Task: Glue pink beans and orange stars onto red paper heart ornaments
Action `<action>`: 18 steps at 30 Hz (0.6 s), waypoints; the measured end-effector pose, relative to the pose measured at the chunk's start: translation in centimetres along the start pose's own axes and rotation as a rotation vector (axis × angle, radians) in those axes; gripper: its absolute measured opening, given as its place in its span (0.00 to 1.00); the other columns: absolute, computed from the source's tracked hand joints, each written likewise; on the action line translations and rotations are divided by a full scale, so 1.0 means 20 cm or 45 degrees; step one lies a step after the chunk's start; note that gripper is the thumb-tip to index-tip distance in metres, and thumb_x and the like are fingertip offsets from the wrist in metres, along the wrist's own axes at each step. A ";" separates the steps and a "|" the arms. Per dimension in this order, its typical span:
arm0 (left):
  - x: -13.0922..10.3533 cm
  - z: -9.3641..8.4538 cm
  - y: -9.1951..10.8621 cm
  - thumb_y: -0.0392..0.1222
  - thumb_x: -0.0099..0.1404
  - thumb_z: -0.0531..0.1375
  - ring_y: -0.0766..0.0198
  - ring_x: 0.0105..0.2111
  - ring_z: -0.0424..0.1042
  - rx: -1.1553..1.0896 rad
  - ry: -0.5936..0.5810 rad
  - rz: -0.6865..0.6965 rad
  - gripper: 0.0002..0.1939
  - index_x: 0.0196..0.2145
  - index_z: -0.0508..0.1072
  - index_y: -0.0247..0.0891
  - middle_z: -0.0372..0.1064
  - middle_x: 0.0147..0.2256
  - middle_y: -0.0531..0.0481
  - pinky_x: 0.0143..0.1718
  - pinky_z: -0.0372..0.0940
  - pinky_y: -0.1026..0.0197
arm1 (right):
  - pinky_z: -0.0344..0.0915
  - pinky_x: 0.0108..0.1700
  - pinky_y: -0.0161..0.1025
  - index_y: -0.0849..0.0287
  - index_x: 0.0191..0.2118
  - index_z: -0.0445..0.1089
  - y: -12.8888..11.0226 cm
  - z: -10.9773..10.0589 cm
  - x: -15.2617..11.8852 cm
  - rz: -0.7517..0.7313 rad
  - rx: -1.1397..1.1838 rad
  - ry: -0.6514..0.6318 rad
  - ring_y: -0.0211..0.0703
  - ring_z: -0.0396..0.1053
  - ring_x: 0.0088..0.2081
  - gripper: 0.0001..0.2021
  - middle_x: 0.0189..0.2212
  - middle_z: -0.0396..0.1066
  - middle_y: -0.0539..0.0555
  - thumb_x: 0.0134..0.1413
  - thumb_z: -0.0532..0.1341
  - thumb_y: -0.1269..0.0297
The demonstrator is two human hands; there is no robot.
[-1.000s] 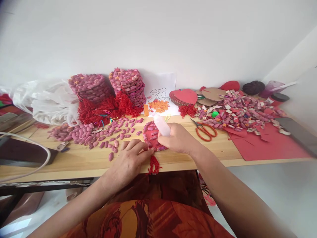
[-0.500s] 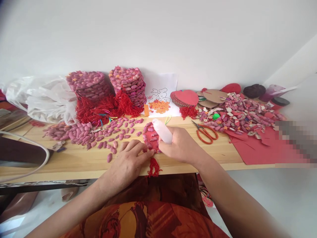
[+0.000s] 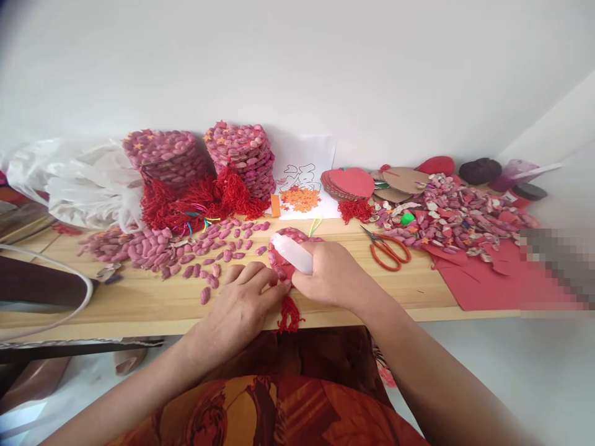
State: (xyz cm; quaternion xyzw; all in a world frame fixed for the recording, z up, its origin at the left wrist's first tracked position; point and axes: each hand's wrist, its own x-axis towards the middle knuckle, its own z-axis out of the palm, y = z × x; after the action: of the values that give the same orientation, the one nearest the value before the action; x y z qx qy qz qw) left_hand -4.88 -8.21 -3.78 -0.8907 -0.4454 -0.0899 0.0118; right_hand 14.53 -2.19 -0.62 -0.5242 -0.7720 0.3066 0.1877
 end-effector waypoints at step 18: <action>-0.02 0.01 0.01 0.36 0.70 0.56 0.52 0.45 0.63 -0.104 -0.006 -0.033 0.12 0.50 0.72 0.41 0.69 0.44 0.46 0.43 0.56 0.50 | 0.72 0.46 0.47 0.56 0.28 0.67 0.32 -0.09 -0.14 -0.022 0.934 0.598 0.42 0.73 0.32 0.07 0.23 0.65 0.47 0.54 0.62 0.62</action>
State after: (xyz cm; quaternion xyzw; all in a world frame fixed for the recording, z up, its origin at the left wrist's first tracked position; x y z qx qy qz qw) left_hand -5.03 -8.63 -4.09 -0.8848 -0.4529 -0.1060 -0.0269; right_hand 21.15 -2.51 -3.43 -0.4719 -0.5527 0.4316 0.5345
